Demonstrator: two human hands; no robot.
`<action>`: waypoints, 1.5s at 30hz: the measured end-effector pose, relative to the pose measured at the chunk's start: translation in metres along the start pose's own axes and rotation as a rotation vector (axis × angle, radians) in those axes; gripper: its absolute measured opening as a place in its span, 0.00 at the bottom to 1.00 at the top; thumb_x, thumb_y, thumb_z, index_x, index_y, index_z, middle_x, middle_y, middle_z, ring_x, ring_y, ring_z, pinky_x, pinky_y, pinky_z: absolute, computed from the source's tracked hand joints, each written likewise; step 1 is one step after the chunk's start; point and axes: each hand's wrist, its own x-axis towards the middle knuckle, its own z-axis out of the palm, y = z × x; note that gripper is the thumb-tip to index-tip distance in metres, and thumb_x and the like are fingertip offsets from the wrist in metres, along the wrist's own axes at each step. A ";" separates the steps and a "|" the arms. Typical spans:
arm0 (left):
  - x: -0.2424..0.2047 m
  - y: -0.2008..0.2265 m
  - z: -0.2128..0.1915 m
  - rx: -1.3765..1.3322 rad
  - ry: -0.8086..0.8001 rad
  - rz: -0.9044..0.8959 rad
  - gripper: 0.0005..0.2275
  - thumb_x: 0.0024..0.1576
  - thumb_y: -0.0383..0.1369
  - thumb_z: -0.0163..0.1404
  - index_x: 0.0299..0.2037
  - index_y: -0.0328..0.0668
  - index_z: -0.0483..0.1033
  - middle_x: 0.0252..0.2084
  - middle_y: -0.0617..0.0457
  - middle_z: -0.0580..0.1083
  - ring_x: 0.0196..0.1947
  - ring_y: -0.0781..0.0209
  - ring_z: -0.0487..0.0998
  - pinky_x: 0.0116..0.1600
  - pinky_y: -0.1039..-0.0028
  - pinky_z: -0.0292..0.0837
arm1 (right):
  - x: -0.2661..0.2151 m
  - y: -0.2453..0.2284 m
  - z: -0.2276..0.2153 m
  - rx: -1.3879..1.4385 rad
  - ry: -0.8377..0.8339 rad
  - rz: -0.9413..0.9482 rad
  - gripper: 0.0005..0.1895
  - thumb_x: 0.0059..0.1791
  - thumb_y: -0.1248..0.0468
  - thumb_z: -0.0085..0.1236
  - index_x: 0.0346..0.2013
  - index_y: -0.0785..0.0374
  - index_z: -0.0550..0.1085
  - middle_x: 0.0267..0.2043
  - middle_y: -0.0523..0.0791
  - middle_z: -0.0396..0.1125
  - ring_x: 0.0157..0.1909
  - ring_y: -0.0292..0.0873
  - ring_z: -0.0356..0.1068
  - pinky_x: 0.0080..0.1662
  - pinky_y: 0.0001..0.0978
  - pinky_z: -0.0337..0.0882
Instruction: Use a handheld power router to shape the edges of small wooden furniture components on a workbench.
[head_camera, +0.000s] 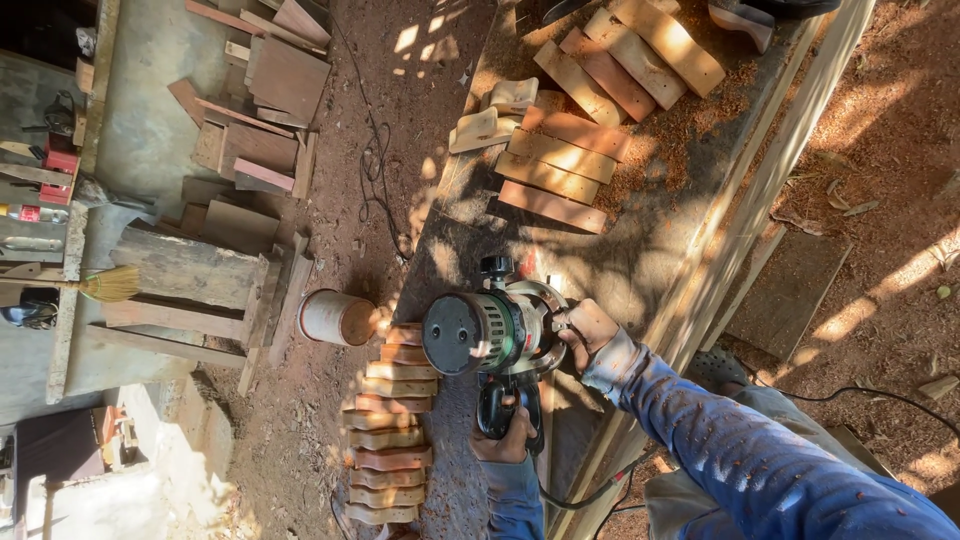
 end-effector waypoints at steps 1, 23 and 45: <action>0.000 0.002 0.001 -0.004 -0.012 0.005 0.11 0.46 0.17 0.56 0.39 0.36 0.82 0.17 0.47 0.76 0.10 0.63 0.70 0.17 0.73 0.68 | -0.010 0.010 0.005 -0.149 0.079 -0.006 0.18 0.56 0.57 0.41 0.25 0.62 0.67 0.22 0.45 0.59 0.23 0.45 0.53 0.31 0.33 0.61; -0.004 0.022 0.015 0.022 0.017 -0.041 0.22 0.44 0.18 0.55 0.52 0.30 0.78 0.20 0.46 0.77 0.10 0.64 0.68 0.15 0.76 0.65 | -0.010 0.006 0.003 -0.132 0.130 -0.038 0.15 0.55 0.63 0.43 0.24 0.66 0.65 0.20 0.46 0.56 0.19 0.46 0.51 0.27 0.35 0.58; -0.015 0.005 -0.014 -0.020 -0.005 -0.004 0.12 0.48 0.17 0.55 0.40 0.37 0.81 0.17 0.49 0.76 0.12 0.64 0.73 0.20 0.76 0.70 | 0.010 0.004 -0.003 0.041 -0.192 0.072 0.04 0.39 0.68 0.49 0.24 0.63 0.73 0.21 0.42 0.71 0.20 0.46 0.65 0.30 0.32 0.69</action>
